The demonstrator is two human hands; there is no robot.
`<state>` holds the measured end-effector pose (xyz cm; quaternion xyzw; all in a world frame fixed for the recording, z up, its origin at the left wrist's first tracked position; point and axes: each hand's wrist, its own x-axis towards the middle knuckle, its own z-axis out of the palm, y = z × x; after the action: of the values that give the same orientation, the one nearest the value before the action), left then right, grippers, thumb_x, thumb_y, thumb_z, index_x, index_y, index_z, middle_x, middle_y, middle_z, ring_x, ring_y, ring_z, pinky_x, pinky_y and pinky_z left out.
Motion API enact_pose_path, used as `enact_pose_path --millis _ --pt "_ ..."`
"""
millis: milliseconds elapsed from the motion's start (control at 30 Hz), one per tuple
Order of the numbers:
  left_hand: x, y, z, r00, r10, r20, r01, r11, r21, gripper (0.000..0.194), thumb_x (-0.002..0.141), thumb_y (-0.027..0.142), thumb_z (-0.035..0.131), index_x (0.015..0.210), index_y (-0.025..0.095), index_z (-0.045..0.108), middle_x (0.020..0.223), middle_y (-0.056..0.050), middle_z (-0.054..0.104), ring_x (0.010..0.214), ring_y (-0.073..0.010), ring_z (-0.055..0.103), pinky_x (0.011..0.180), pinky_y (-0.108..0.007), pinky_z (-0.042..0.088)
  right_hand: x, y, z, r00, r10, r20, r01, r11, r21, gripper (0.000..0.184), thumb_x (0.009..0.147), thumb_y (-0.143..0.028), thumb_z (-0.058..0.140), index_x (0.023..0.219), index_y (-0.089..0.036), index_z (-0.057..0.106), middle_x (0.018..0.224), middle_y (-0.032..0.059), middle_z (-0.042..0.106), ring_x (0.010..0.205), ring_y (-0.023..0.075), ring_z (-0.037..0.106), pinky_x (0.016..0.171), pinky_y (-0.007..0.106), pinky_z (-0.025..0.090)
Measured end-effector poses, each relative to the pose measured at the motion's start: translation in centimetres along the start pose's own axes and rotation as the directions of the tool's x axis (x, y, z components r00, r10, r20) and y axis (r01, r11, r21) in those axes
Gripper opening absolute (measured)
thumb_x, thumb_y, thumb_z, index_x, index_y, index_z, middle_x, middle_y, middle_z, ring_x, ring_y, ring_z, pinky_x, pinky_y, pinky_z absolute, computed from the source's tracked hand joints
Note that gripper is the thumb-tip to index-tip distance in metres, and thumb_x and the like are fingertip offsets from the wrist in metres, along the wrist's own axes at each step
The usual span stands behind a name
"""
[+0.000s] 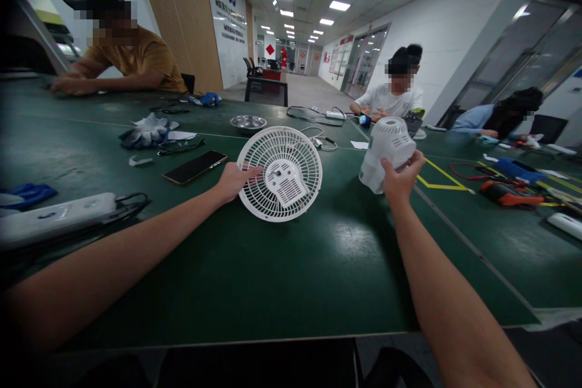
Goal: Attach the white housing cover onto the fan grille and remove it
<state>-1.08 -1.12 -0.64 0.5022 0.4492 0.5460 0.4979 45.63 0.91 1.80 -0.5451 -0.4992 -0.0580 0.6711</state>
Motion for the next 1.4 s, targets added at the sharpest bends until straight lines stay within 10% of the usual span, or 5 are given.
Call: enact_pose_path --millis 1400 --pt "-0.8 1.2 0.8 0.999 -0.001 -0.041 0.001 1.0 0.003 0.014 0.082 0.017 0.084 0.092 0.01 0.078 0.087 -0.01 0.081 0.076 -0.0226 0.076 0.076 -0.038 0.064 -0.2 -1.4 0.0 0.999 -0.043 -0.015 0.041 0.99 -0.132 0.074 0.074 -0.058 0.08 0.131 -0.013 0.066 0.116 0.0156 0.074 0.096 0.0296 0.069 0.091 0.048 0.056"
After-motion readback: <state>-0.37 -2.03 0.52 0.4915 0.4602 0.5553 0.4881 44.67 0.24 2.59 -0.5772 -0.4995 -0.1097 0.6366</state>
